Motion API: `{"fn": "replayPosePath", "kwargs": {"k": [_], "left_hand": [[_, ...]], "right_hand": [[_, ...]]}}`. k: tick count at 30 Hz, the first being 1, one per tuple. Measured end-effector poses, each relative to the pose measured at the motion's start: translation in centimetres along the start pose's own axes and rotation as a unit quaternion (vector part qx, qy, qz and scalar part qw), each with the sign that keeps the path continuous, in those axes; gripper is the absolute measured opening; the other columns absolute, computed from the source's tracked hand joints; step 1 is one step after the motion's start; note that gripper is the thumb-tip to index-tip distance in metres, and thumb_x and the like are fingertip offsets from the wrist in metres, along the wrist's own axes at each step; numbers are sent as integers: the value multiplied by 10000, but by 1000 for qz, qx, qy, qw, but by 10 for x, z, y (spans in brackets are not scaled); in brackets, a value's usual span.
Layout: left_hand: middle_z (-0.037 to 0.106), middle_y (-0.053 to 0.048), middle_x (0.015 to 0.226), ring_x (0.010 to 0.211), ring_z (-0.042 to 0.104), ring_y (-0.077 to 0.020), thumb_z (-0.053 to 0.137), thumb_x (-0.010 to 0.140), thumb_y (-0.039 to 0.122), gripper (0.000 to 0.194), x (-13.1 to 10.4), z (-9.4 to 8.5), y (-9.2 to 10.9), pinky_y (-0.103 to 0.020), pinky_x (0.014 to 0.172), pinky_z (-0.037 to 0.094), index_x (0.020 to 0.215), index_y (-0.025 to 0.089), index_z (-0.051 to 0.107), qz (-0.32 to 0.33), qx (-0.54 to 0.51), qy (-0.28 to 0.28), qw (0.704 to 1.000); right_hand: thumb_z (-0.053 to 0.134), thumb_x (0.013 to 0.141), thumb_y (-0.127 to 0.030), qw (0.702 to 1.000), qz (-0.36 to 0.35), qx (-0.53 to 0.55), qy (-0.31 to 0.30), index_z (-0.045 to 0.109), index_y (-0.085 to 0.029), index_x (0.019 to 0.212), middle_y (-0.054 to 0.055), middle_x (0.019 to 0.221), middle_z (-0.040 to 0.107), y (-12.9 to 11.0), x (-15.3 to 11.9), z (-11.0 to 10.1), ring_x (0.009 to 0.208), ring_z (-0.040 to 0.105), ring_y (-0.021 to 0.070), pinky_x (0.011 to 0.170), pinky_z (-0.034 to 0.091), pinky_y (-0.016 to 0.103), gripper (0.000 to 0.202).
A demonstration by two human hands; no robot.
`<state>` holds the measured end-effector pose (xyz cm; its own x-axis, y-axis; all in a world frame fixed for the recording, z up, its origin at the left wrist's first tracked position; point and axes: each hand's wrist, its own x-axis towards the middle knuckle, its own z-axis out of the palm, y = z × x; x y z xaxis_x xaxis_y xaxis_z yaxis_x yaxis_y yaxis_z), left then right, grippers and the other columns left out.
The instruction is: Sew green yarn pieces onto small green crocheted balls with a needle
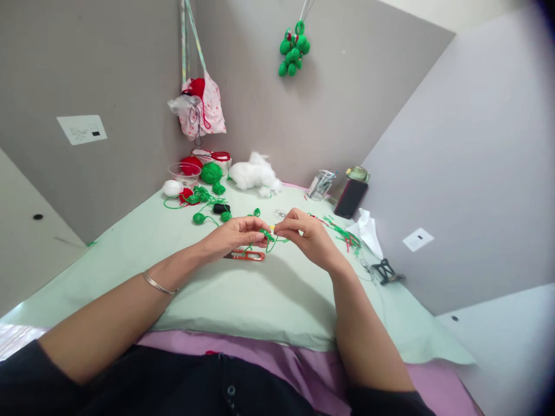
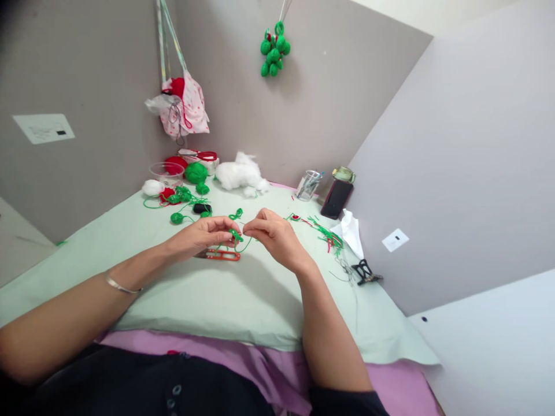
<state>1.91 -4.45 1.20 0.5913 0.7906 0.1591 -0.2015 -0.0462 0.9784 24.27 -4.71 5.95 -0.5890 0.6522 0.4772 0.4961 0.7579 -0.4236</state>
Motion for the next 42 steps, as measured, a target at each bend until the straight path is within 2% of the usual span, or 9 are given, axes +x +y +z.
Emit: {"fn": "replayPosePath", "kwargs": {"k": [8, 13, 18, 25, 30, 32, 34, 39, 42], "left_hand": [[657, -51, 950, 927, 625, -160, 666, 839, 341, 255, 0, 2, 1, -345, 927, 482, 1007, 151, 640, 1, -3, -7, 1000], [652, -43, 942, 874, 618, -145, 667, 830, 341, 242, -3, 4, 6, -293, 846, 492, 983, 154, 642, -10, 12, 4, 1000], [630, -16, 847, 813, 610, -134, 656, 834, 317, 200, -3, 7, 9, -270, 779, 504, 950, 157, 623, -20, 28, 24, 999], [631, -19, 824, 789, 629, -139, 644, 850, 324, 222, -1, 6, 3, -341, 821, 526, 966, 142, 593, -19, -5, 26, 999], [636, -12, 844, 831, 666, -161, 692, 814, 319, 242, 3, 4, -4, -393, 883, 523, 900, 140, 554, -19, -45, 50, 998], [645, -19, 874, 872, 679, -181, 704, 803, 334, 267, 5, 4, -6, -410, 905, 516, 884, 143, 536, -16, -58, 54, 997], [648, -17, 869, 888, 687, -190, 715, 792, 346, 287, 5, 4, -8, -408, 910, 516, 860, 148, 520, -16, -62, 55, 996], [642, 0, 793, 804, 684, -160, 725, 775, 339, 287, 4, 6, -9, -325, 798, 538, 809, 159, 504, -57, -14, 59, 997], [622, 16, 759, 796, 678, -154, 727, 758, 312, 287, 3, 8, -5, -302, 777, 531, 769, 166, 480, -52, 0, 52, 997]], "right_hand": [[584, 910, -198, 1000, -3, 27, -9, 720, -226, 895, 10, 803, 546, 2, 1, 0, 759, 547, 121, 707, 430, 253, 139], [584, 909, -211, 999, 7, 32, -16, 720, -224, 898, 14, 808, 549, 1, 1, 2, 748, 544, 124, 694, 423, 256, 137], [588, 908, -235, 999, 15, 30, -10, 720, -229, 895, 12, 782, 533, 1, 2, 10, 736, 527, 127, 682, 411, 256, 132], [634, 872, -254, 997, 68, 17, 23, 689, -207, 822, 10, 803, 598, 3, 3, 15, 660, 521, 108, 650, 418, 253, 88], [562, 896, -213, 987, 97, 125, 9, 648, -204, 983, 10, 822, 661, -5, 3, 21, 670, 592, 115, 654, 473, 246, 123], [534, 913, -219, 987, 83, 140, -6, 628, -212, 1052, 16, 871, 676, -9, 3, 25, 719, 623, 120, 686, 490, 245, 168], [528, 919, -220, 992, 62, 106, -5, 624, -223, 1068, 20, 913, 681, -11, 2, 29, 753, 634, 121, 711, 489, 243, 177], [513, 932, -202, 1000, 10, -29, 5, 664, -214, 913, 20, 837, 665, -10, 2, 35, 724, 602, 120, 693, 455, 243, 153], [513, 933, -211, 998, -28, -29, 51, 675, -209, 876, 59, 957, 657, -10, 2, 38, 822, 614, 139, 727, 469, 263, 171]]}}
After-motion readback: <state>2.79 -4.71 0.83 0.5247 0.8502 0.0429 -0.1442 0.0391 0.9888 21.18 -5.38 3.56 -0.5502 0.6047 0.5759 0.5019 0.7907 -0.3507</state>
